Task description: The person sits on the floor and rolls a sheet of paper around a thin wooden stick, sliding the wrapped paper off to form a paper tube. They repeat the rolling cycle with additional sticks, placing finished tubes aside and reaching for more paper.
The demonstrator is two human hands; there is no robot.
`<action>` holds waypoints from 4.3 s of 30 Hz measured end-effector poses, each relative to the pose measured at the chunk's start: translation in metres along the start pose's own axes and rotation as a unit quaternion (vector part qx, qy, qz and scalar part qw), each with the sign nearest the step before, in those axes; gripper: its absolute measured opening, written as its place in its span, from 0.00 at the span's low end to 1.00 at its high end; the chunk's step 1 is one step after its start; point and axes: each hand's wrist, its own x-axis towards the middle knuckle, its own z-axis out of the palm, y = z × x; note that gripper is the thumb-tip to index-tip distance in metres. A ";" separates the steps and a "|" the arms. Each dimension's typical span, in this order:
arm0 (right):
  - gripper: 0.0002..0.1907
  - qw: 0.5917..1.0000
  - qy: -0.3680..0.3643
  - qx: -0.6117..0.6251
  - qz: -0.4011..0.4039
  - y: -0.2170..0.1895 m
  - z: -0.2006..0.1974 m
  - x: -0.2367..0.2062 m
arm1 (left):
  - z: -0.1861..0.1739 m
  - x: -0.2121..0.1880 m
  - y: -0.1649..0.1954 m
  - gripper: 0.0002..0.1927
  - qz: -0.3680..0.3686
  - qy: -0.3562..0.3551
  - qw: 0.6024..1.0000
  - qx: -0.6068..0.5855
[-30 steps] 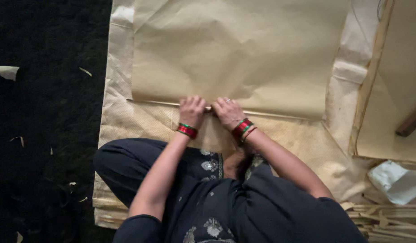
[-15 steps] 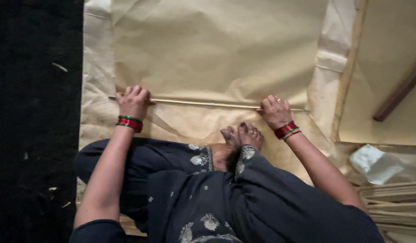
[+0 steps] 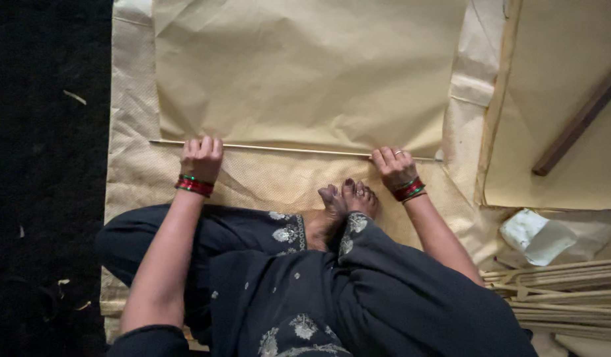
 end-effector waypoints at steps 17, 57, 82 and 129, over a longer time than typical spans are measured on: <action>0.40 0.966 -0.101 0.087 0.223 -0.037 0.026 -0.015 | -0.005 0.009 0.057 0.35 -0.256 -0.093 0.957 -0.102; 0.19 0.978 -0.123 0.037 0.166 0.019 0.020 -0.031 | 0.012 -0.010 -0.024 0.14 -0.091 -0.092 0.982 -0.141; 0.39 0.944 -0.082 0.030 0.317 -0.035 0.033 -0.038 | 0.020 -0.012 0.038 0.26 -0.190 -0.090 0.978 0.006; 0.45 0.895 -0.231 0.079 0.373 -0.065 0.040 0.128 | 0.029 0.072 0.135 0.14 0.072 -0.073 0.946 -0.307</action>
